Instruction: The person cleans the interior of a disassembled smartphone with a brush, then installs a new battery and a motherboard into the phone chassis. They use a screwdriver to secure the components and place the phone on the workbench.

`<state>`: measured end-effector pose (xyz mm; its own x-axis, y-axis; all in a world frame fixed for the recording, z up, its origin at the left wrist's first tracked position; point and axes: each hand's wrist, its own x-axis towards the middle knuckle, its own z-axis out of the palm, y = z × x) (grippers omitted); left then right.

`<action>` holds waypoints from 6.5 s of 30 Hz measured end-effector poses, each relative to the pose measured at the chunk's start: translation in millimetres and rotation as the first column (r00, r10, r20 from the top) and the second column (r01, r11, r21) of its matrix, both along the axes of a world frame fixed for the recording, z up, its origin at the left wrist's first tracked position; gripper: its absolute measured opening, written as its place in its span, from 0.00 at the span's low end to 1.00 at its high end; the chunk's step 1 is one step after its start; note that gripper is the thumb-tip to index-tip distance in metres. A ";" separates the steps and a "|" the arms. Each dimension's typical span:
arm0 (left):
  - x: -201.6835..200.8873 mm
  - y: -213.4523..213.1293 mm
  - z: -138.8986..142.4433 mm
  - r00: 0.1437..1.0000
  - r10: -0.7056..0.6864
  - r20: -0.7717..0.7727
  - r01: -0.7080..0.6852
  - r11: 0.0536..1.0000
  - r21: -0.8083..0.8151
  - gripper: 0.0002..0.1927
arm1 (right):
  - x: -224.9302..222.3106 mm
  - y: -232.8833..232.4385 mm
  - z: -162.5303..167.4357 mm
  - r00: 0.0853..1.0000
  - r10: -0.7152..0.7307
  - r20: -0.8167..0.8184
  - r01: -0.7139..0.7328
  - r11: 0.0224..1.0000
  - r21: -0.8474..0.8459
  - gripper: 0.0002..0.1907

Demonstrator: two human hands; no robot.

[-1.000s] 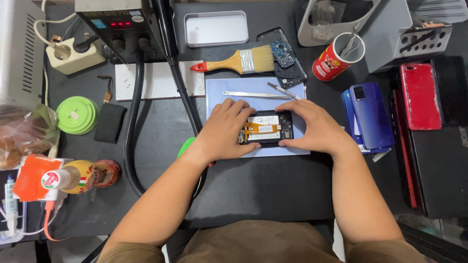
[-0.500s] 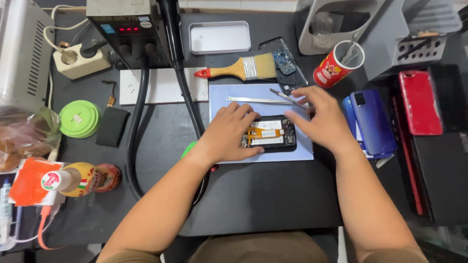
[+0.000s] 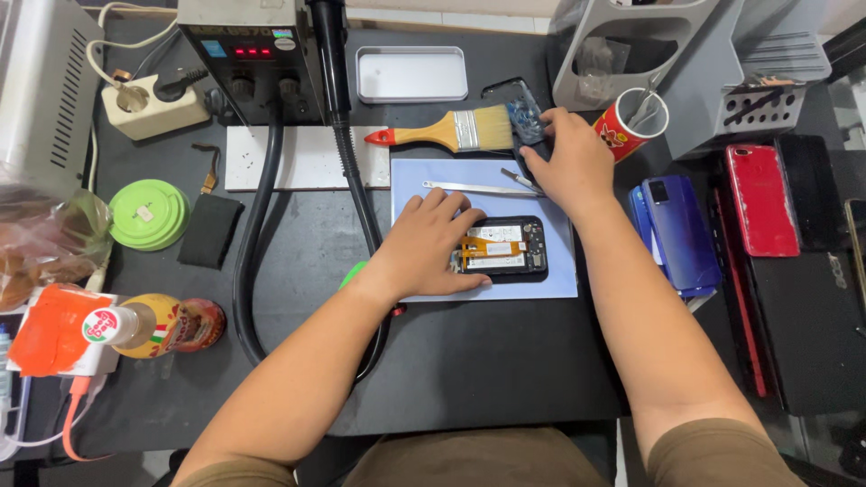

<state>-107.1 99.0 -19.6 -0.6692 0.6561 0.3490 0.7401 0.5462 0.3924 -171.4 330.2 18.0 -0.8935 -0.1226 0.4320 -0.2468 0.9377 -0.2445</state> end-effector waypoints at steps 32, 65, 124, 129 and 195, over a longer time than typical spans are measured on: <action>-4.7 -4.3 -0.7 0.999 -0.002 0.036 0.002 1.000 -0.021 0.43 | -49.6 -32.7 42.8 0.963 0.033 0.269 -0.039 0.999 0.015 0.21; 2.7 -2.2 2.0 0.998 0.016 0.061 -0.014 0.999 -0.033 0.42 | -29.1 -8.5 31.2 0.994 0.082 -0.069 -0.094 0.980 -0.178 0.06; 13.1 11.2 -9.4 0.998 -0.018 0.066 0.019 1.000 -0.015 0.37 | 82.7 62.0 -61.4 0.809 0.567 0.155 -0.195 0.509 -0.838 0.08; 11.1 11.4 -9.9 0.997 -0.020 0.068 0.021 1.000 -0.013 0.38 | 82.8 63.3 -60.8 0.858 0.493 0.143 -0.212 0.595 -0.776 0.07; 7.8 17.8 -17.5 0.998 -0.015 0.065 0.016 1.000 -0.010 0.38 | 80.0 56.2 -62.4 0.730 0.551 0.405 -0.221 0.750 -0.623 0.11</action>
<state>-99.3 116.8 -37.1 -0.6799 0.6701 0.2979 0.7216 0.5389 0.4346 -91.3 386.4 -44.4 -0.9046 -0.4262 0.0038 -0.2290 0.4784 -0.8478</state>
